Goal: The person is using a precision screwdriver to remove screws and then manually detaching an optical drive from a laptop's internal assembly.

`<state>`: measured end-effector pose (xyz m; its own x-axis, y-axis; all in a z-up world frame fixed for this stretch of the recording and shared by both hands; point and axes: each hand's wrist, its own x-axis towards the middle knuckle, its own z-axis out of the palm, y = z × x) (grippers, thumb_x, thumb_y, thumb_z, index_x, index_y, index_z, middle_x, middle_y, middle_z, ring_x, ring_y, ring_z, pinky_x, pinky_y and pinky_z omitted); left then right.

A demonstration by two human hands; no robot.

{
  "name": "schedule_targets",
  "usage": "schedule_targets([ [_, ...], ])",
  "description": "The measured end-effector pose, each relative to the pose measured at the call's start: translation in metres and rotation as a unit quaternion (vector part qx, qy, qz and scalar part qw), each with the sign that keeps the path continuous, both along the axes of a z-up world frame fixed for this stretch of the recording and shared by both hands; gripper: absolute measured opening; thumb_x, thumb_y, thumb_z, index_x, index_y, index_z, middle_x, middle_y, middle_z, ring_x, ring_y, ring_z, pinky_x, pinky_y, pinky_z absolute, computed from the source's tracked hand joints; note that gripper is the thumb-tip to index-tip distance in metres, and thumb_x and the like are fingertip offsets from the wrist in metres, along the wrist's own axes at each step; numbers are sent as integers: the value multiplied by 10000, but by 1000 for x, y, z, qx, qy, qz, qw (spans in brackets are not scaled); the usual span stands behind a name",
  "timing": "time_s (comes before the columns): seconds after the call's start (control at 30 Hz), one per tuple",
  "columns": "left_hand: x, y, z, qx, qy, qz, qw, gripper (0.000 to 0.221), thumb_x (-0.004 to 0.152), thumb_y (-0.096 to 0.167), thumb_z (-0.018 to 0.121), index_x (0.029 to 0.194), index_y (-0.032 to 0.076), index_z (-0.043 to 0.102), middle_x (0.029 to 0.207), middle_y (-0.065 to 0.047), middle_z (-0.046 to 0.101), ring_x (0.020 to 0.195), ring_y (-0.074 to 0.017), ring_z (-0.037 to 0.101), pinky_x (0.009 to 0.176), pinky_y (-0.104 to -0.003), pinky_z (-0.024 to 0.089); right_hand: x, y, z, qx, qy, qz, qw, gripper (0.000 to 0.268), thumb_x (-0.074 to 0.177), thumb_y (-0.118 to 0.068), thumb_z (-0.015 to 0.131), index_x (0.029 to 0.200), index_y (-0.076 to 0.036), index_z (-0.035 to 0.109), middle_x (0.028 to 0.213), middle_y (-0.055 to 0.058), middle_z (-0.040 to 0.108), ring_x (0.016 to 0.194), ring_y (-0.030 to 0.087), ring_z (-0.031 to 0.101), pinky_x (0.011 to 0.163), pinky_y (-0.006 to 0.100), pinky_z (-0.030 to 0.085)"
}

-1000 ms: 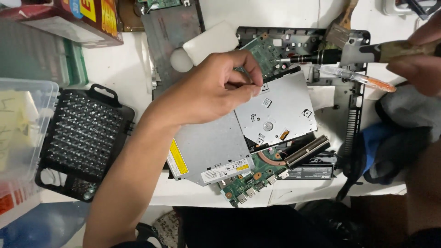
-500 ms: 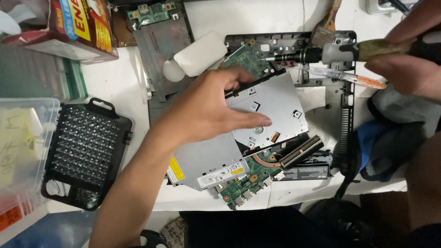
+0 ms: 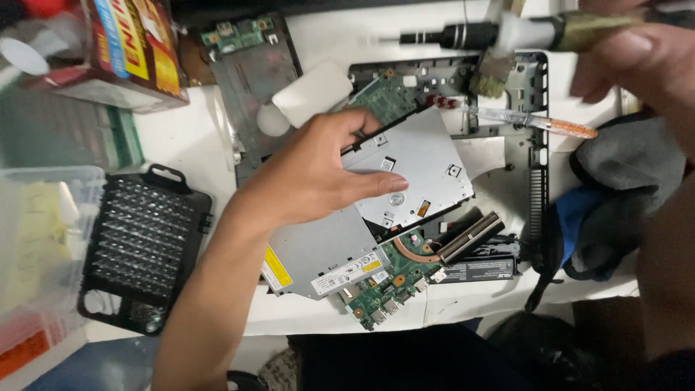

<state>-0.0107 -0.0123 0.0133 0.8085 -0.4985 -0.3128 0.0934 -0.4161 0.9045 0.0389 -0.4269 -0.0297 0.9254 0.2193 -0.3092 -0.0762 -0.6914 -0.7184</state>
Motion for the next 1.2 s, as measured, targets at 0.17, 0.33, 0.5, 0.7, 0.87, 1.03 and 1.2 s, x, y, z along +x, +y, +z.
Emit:
schedule_targets([
  [0.17, 0, 0, -1, 18, 42, 7, 999, 687, 730, 480, 818, 1236, 65, 610, 1419, -126, 628, 1420, -351, 517, 1171, -425, 402, -50, 140, 100, 246, -162, 35, 955, 321, 1137, -173, 473, 1284, 92, 579, 1081, 253, 594, 864, 327, 756, 733, 345, 729],
  [0.33, 1, 2, -1, 29, 53, 21, 998, 697, 718, 484, 825, 1240, 85, 590, 1466, -139, 585, 1447, -386, 477, 1142, -419, 413, -57, 141, 58, 207, -207, 60, 954, 241, 1022, -96, 675, 1236, 14, 661, 1157, 172, 690, 977, 216, 721, 863, 273, 630],
  [0.5, 0, 4, 8, 53, 69, 27, 996, 814, 708, 496, 824, 1348, 69, 556, 1555, -191, 494, 1445, -408, 455, 1122, -461, 431, -67, 141, 65, 173, -144, 79, 971, 379, 885, -35, 772, 1240, 37, 662, 1083, 133, 676, 810, 164, 729, 669, 199, 664],
  [0.7, -1, 6, 10, 30, 67, 27, 997, 686, 723, 488, 816, 1237, 108, 565, 1548, -166, 526, 1455, -435, 439, 1089, -430, 454, -72, 142, 71, 179, -102, 72, 976, 462, 785, 25, 822, 1220, 26, 666, 1177, 162, 680, 955, 227, 791, 852, 240, 704],
  [0.87, -2, 5, 18, 47, 67, 18, 996, 700, 731, 490, 810, 1262, 110, 559, 1538, -152, 540, 1458, -419, 442, 1119, -434, 426, -73, 147, 78, 214, -68, 54, 973, 500, 743, 104, 817, 1216, 46, 664, 1136, 158, 642, 975, 250, 784, 937, 293, 703],
  [1.03, 5, 6, 14, 60, 42, -28, 997, 746, 753, 545, 760, 1272, 73, 508, 1381, -103, 545, 1360, -252, 517, 1139, -382, 390, -73, 148, 76, 222, -43, 27, 974, 476, 743, 99, 815, 1195, 18, 688, 1124, 129, 631, 951, 231, 784, 932, 276, 691],
  [1.2, 17, 3, 15, 83, 34, -89, 992, 914, 723, 656, 689, 1341, -7, 576, 1499, -167, 570, 1373, -258, 561, 1089, -335, 439, -72, 146, 73, 226, -35, 10, 974, 479, 744, 79, 823, 1198, 0, 692, 1133, 112, 614, 942, 212, 773, 940, 273, 677],
])
